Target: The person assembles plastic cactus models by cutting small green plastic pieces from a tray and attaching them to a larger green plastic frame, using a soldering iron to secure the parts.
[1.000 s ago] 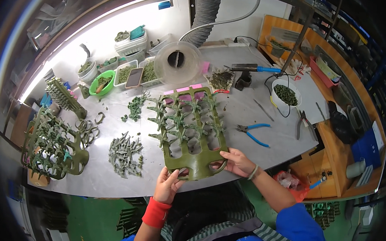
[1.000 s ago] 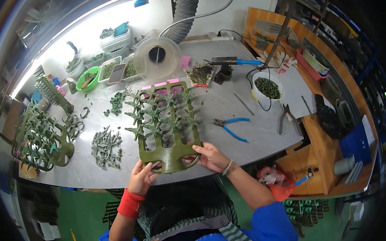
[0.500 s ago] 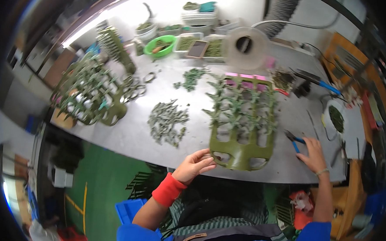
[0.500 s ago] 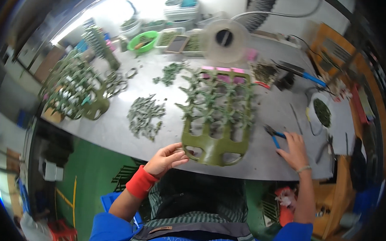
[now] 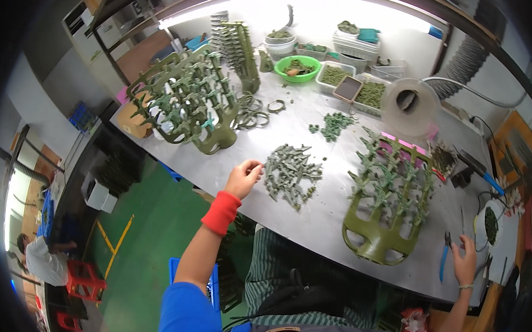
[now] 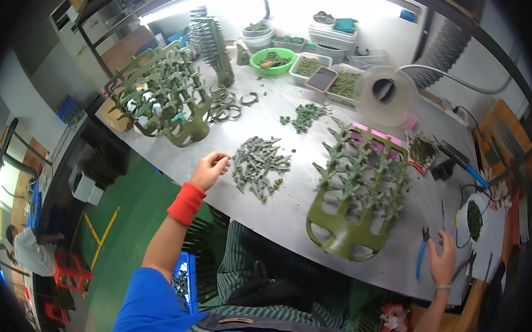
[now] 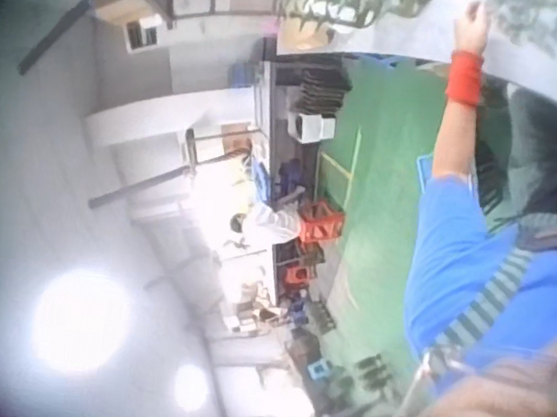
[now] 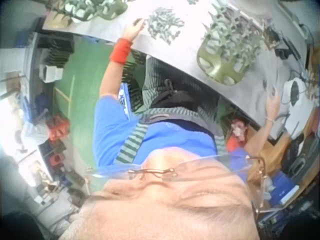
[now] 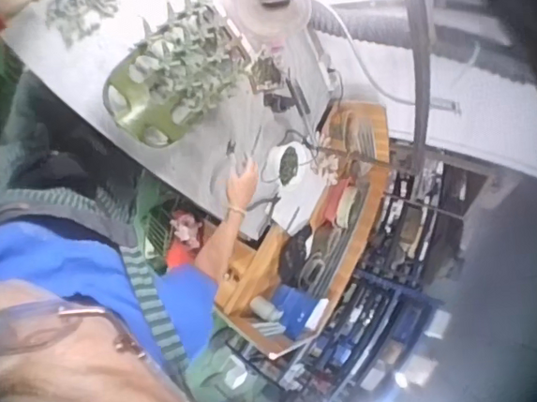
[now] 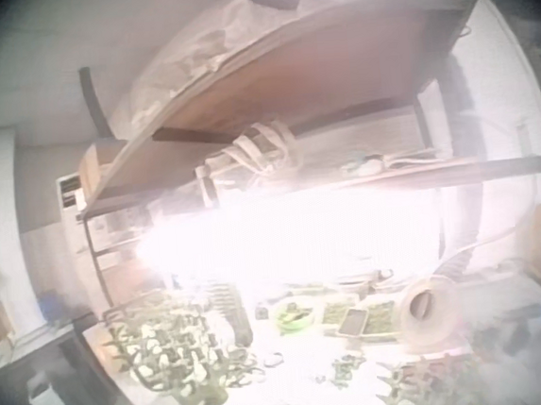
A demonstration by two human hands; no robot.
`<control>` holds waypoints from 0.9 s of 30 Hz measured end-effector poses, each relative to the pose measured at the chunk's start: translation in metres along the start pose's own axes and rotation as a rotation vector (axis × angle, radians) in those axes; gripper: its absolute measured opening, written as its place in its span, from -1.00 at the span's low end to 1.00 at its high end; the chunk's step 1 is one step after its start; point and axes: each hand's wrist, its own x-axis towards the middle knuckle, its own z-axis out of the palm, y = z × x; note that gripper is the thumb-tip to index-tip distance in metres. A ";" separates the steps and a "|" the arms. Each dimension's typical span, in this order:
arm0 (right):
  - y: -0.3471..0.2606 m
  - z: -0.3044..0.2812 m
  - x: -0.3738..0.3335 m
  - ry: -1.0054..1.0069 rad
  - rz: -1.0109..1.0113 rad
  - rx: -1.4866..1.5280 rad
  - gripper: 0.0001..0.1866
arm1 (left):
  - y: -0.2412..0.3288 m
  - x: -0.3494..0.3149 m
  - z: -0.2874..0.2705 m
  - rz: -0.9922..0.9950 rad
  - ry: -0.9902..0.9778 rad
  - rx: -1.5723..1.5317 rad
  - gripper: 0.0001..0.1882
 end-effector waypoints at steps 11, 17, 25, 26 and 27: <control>-0.066 -0.019 -0.001 0.156 0.046 0.378 -0.74 | -0.008 -0.064 -0.032 0.139 0.376 0.084 -0.87; -0.151 -0.013 -0.028 0.090 -0.386 0.372 -0.71 | -0.079 -0.207 -0.156 0.000 0.911 0.140 -0.90; -0.336 0.057 -0.079 -0.420 -0.846 0.551 -0.66 | -0.339 -0.454 -0.203 -0.757 0.623 0.496 -0.79; -0.349 0.069 -0.090 -0.469 -0.838 0.523 -0.65 | -0.354 -0.435 -0.166 -0.880 0.617 0.557 -0.78; -0.363 0.077 -0.097 -0.557 -0.868 0.573 -0.73 | -0.363 -0.440 -0.154 -0.872 0.535 0.562 -0.70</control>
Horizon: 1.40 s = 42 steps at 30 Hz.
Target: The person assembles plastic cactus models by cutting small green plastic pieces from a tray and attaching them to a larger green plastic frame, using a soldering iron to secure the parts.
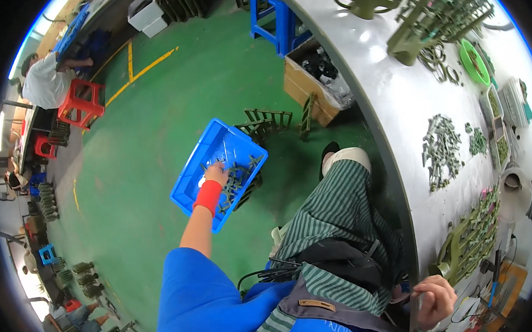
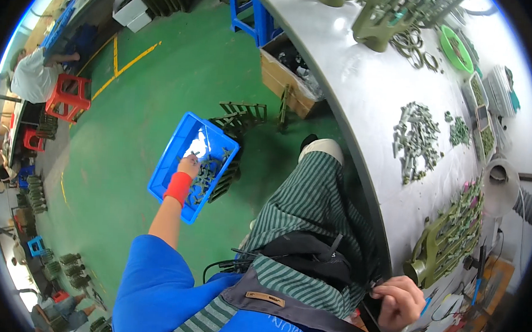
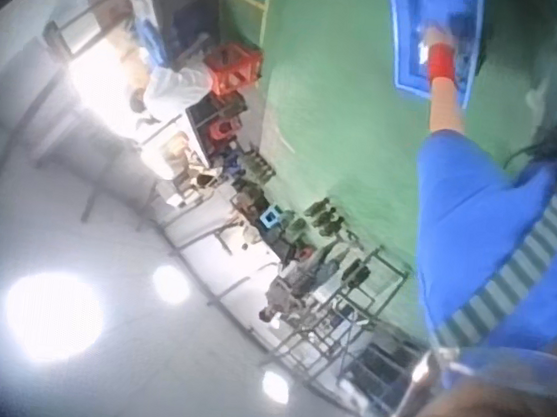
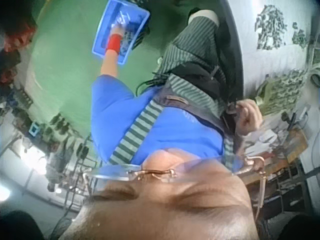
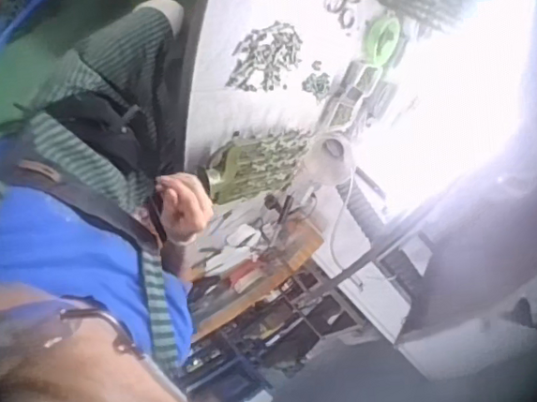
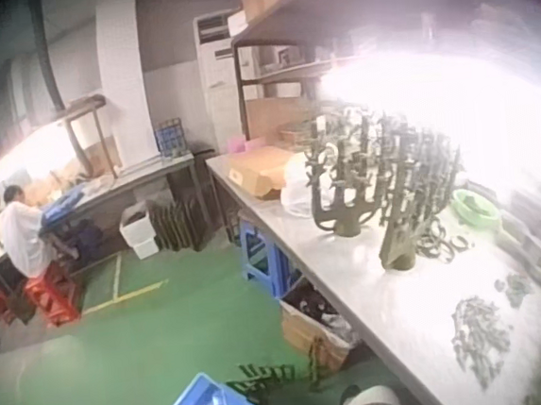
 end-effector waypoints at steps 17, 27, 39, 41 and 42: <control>-0.006 0.137 0.062 -0.583 0.137 0.175 -0.91 | 0.008 -0.005 0.028 0.033 0.326 -0.139 -0.67; -0.001 0.147 0.064 -0.602 0.130 0.196 -0.91 | 0.063 0.034 0.061 0.300 0.075 -0.109 -0.57; -0.002 0.153 0.070 -0.616 0.198 0.205 -0.94 | 0.050 0.009 0.034 0.106 0.238 -0.200 -0.48; -0.005 0.156 0.072 -0.632 0.194 0.220 -0.94 | 0.021 0.008 0.022 -0.091 0.382 -0.234 -0.50; -0.005 0.158 0.073 -0.633 0.190 0.224 -0.94 | 0.015 0.009 0.019 -0.245 0.433 -0.251 -0.54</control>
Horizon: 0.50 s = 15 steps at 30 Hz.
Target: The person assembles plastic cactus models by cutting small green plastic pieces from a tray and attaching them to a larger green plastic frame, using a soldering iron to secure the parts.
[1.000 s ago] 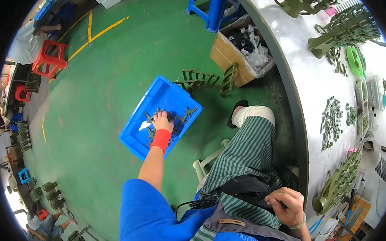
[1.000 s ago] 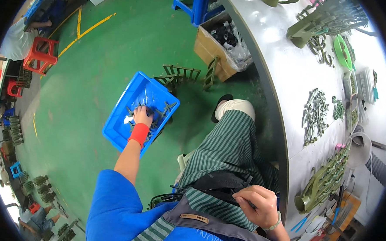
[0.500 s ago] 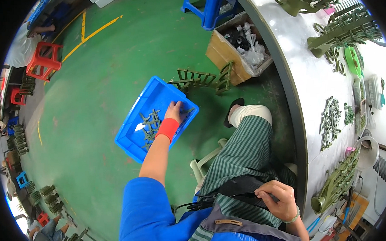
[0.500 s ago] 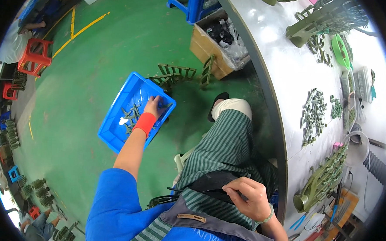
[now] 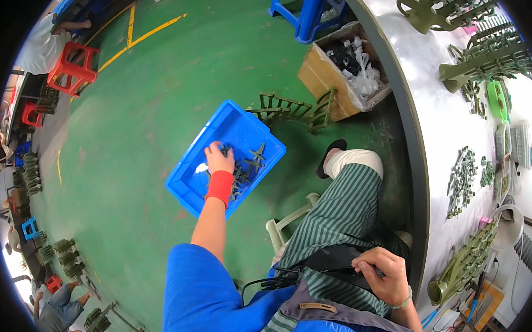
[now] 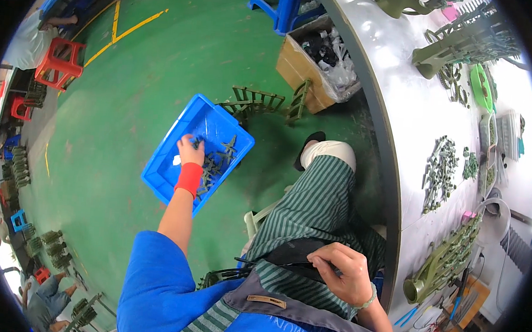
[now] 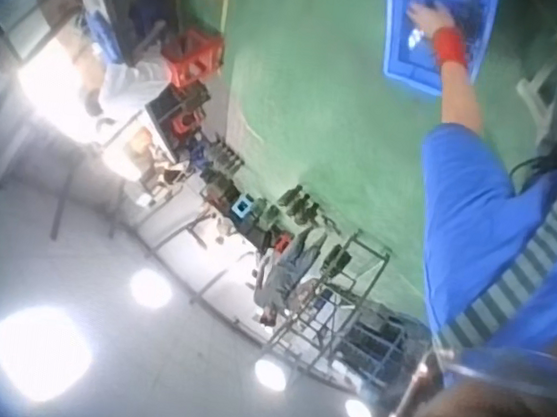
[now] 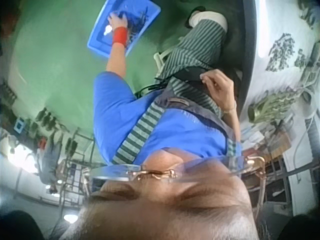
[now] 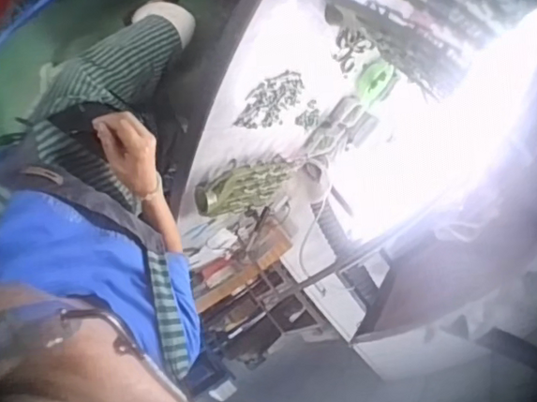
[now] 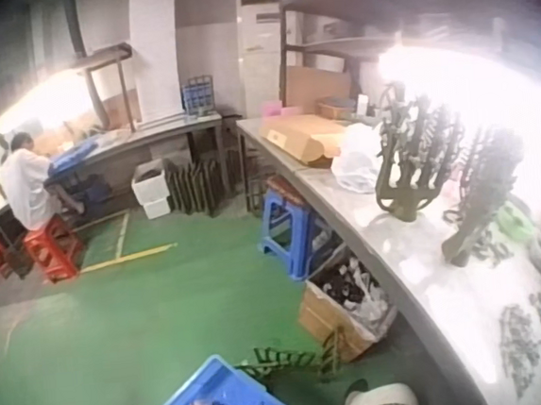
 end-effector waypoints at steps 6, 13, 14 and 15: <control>0.000 0.004 0.006 -0.017 -0.013 0.005 -0.94 | -0.022 0.017 -0.001 0.094 -0.139 0.235 -0.69; -0.001 0.007 0.009 -0.010 0.021 0.020 -0.96 | -0.031 0.024 -0.007 0.241 -0.168 0.005 -0.65; -0.001 0.007 0.009 -0.012 0.022 0.020 -0.96 | -0.029 0.022 -0.010 0.194 -0.117 -0.068 -0.63; -0.002 0.007 0.010 -0.016 0.021 0.021 -0.96 | -0.028 0.020 -0.014 0.146 -0.065 -0.140 -0.61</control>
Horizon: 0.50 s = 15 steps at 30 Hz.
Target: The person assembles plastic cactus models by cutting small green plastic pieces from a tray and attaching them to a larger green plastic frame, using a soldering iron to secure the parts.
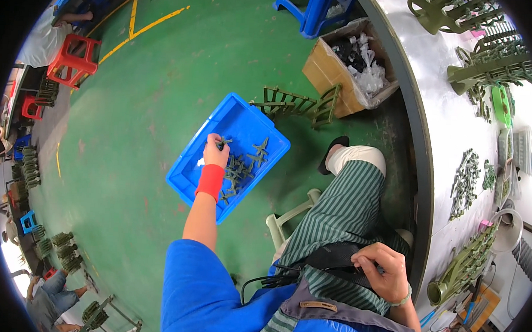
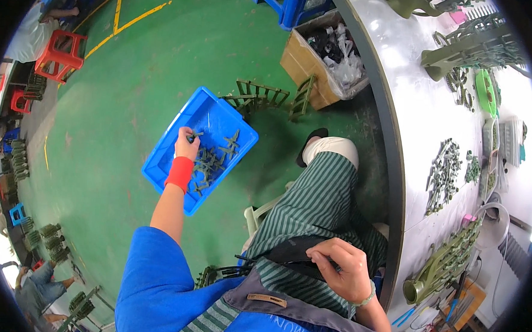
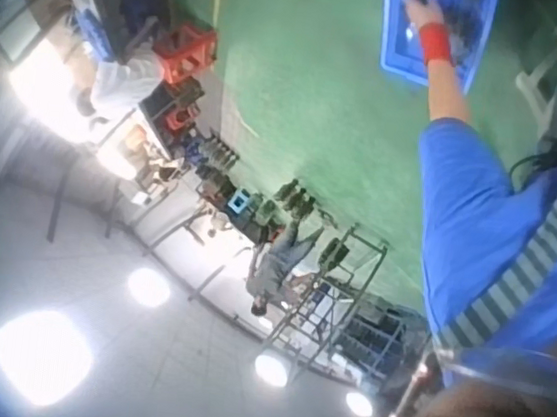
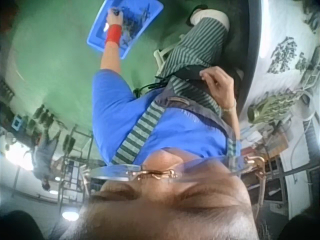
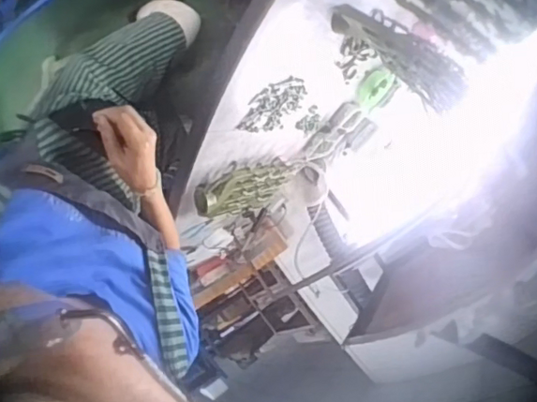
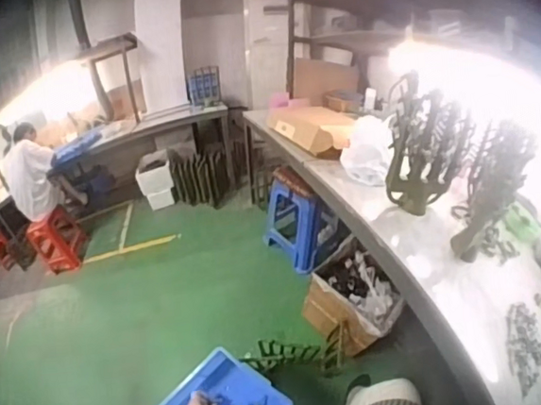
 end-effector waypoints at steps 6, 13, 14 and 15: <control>0.000 0.001 0.004 -0.002 -0.022 0.003 -0.96 | 0.013 -0.035 -0.019 0.177 -0.599 0.169 -0.57; 0.001 0.002 0.002 0.010 0.007 0.007 -0.96 | 0.040 -0.059 -0.012 0.402 -0.587 0.533 -0.54; 0.001 0.003 0.002 0.013 0.009 0.005 -0.96 | 0.051 -0.061 -0.012 0.365 -0.537 0.597 -0.56; 0.002 0.002 0.002 0.018 0.016 0.008 -0.96 | 0.056 -0.062 -0.008 0.369 -0.539 0.594 -0.56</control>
